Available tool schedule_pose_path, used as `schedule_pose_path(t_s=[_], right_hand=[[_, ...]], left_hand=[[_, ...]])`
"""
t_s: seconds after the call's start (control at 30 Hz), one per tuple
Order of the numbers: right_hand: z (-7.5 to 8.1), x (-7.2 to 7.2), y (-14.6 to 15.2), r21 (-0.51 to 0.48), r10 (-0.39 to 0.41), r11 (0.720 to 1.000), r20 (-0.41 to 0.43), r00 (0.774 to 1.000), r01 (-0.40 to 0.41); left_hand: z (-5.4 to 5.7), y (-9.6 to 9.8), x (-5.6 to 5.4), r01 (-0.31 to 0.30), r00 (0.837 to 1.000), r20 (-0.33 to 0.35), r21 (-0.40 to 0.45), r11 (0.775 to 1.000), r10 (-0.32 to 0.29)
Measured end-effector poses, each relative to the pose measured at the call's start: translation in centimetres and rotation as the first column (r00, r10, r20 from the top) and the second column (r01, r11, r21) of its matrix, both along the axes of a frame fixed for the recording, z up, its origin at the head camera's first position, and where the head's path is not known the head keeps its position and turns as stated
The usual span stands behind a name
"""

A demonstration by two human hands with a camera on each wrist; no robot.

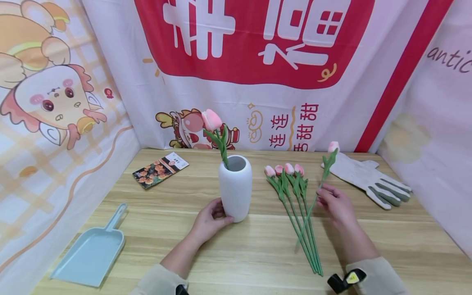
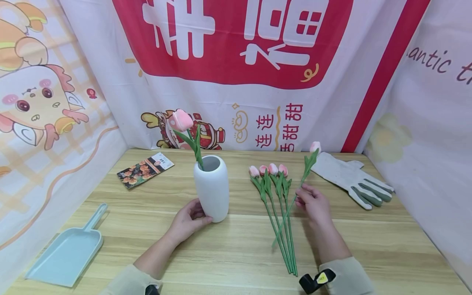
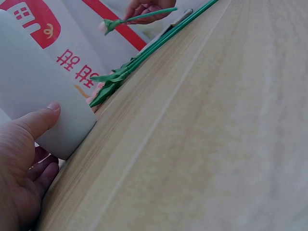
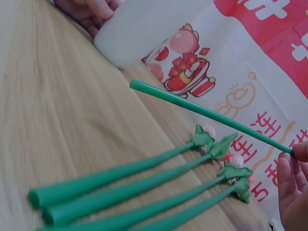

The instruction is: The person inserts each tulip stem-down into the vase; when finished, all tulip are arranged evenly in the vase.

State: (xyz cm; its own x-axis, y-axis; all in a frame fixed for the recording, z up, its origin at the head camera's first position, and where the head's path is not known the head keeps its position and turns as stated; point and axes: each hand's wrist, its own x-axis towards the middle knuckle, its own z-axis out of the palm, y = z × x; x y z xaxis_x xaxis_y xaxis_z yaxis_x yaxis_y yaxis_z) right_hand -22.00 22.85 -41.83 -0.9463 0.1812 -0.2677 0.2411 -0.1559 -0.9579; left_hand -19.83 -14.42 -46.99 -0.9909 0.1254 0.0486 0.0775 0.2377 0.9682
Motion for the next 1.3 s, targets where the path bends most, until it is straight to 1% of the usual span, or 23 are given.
schedule_pose_path(t_s=[0.1, 0.17, 0.3, 0.4, 0.53, 0.7, 0.77, 0.9, 1.03, 1.17, 1.23, 1.3], right_hand=[[0.5, -0.3, -0.6, -0.061, -0.013, 0.998, -0.018, 1.0, 0.012], [1.0, -0.5, -1.1, -0.114, -0.042, 0.993, -0.021, 0.999, 0.04], [2.2, -0.8, -2.3, -0.181, -0.105, 0.978, -0.021, 0.994, 0.1], [3.2, -1.0, -3.3, -0.236, -0.146, 0.962, -0.034, 0.989, 0.134], [5.0, -1.3, -4.5, -0.308, -0.176, 0.94, -0.074, 0.982, 0.145], [7.7, -1.6, -6.0, -0.375, -0.194, 0.917, -0.132, 0.972, 0.132], [8.8, -1.7, -6.6, -0.383, -0.201, 0.914, -0.143, 0.969, 0.133], [10.8, -1.9, -7.6, -0.389, -0.21, 0.91, -0.14, 0.968, 0.141], [12.5, -2.1, -8.7, -0.417, -0.239, 0.895, -0.149, 0.96, 0.158], [13.4, -2.3, -9.9, -0.449, -0.279, 0.877, -0.189, 0.942, 0.17], [13.7, -2.3, -10.5, -0.454, -0.294, 0.875, -0.216, 0.931, 0.171], [13.7, -2.4, -11.0, -0.448, -0.303, 0.878, -0.248, 0.92, 0.168]], left_hand=[[0.0, 0.0, -0.1, -0.001, 1.0, -0.002, 0.006, 1.0, 0.001], [0.0, 0.1, -0.1, -0.003, 1.0, -0.001, 0.007, 1.0, 0.003], [0.1, 0.1, -0.1, -0.004, 1.0, -0.002, 0.004, 1.0, 0.004], [0.2, 0.1, -0.1, 0.005, 1.0, -0.009, 0.0, 1.0, -0.005], [0.2, 0.2, -0.2, 0.015, 1.0, -0.008, -0.002, 1.0, -0.015], [0.3, 0.2, -0.2, -0.001, 1.0, 0.011, -0.002, 1.0, 0.001], [0.4, 0.2, -0.2, -0.002, 1.0, 0.01, -0.003, 1.0, 0.002], [0.3, 0.2, -0.2, 0.006, 1.0, -0.003, -0.005, 1.0, -0.006], [0.3, 0.1, -0.2, 0.01, 1.0, -0.011, -0.008, 1.0, -0.01], [0.1, 0.0, -0.2, 0.01, 1.0, -0.01, -0.008, 1.0, -0.011], [0.1, 0.0, -0.1, 0.01, 1.0, -0.009, -0.007, 1.0, -0.01], [0.0, 0.0, -0.1, 0.008, 1.0, -0.006, -0.003, 1.0, -0.008]])
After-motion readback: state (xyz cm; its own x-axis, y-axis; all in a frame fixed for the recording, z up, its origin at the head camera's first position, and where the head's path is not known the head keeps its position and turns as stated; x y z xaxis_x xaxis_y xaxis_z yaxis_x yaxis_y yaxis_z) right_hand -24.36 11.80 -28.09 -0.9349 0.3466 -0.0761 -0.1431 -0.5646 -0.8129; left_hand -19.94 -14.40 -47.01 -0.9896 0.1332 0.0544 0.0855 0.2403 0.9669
